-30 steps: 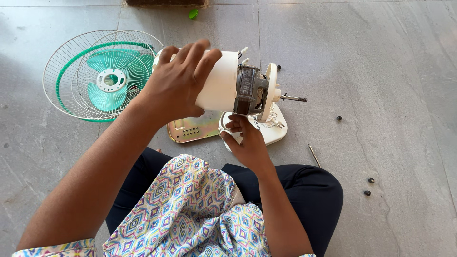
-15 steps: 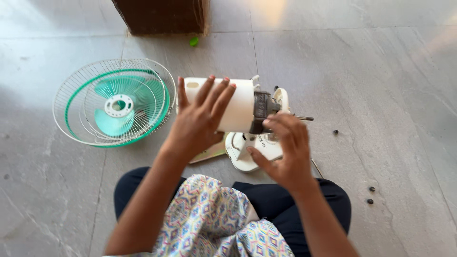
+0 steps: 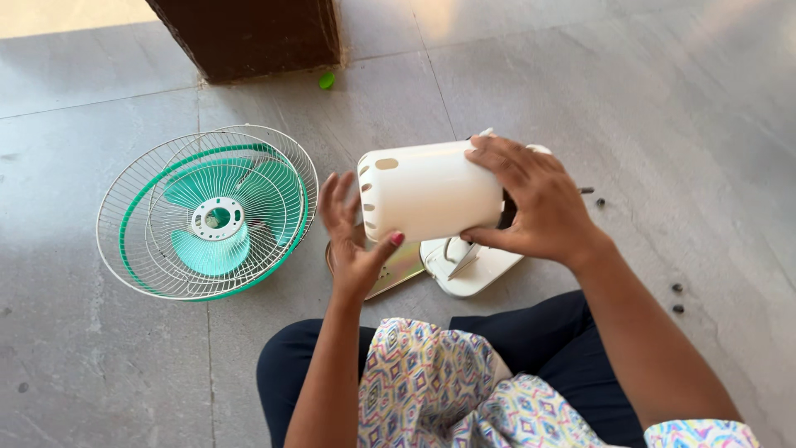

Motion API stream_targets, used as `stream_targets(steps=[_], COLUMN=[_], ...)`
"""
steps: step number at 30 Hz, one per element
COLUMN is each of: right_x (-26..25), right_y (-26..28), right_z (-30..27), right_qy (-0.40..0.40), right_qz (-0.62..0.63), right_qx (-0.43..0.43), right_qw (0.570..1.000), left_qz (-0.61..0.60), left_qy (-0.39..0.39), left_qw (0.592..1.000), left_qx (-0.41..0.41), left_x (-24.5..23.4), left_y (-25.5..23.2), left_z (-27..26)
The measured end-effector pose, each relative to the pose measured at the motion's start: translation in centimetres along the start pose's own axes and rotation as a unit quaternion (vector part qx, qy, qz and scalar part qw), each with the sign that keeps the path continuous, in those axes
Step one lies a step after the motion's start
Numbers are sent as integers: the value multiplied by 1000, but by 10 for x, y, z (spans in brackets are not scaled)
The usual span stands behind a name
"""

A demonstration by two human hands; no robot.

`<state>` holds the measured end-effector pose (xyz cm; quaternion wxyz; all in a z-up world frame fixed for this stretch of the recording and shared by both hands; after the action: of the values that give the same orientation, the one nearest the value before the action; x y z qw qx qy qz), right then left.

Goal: The person assembles a small electric fan by hand. They fit the motor housing into the base, attach the rear grille, and connect the oscillation linkage to the base while sitting on the floor.

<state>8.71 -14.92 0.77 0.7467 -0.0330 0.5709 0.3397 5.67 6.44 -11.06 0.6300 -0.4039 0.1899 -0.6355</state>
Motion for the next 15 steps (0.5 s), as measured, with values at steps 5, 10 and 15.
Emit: stream_targets(steps=[5,10,15], right_x=[-9,-19,-12], right_y=[-1,-50,-78], right_z=[-10,-30,-38], right_qy=[-77,-165,-150], right_qz=[-23,22,64], right_qx=[-37,46,50], right_qw=[996,985,985], left_qz=[-84,-86,-89], left_qy=[8,1,21], left_qw=[996,995,995], left_qx=[-41,-53,-43], left_x=[1,-3,-7], left_y=[23,22,18], left_z=[7,8,12])
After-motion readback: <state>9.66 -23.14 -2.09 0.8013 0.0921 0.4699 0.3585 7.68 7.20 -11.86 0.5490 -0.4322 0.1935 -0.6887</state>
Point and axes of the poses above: each hand's wrist, its own z-axis towards the middle knuckle, its own x-axis out of the palm, y = z × x, the point moved 9 cm from there along z, towards the middle knuckle, and after that the axes turned 14 degrees about x, right-handed, at the moved point
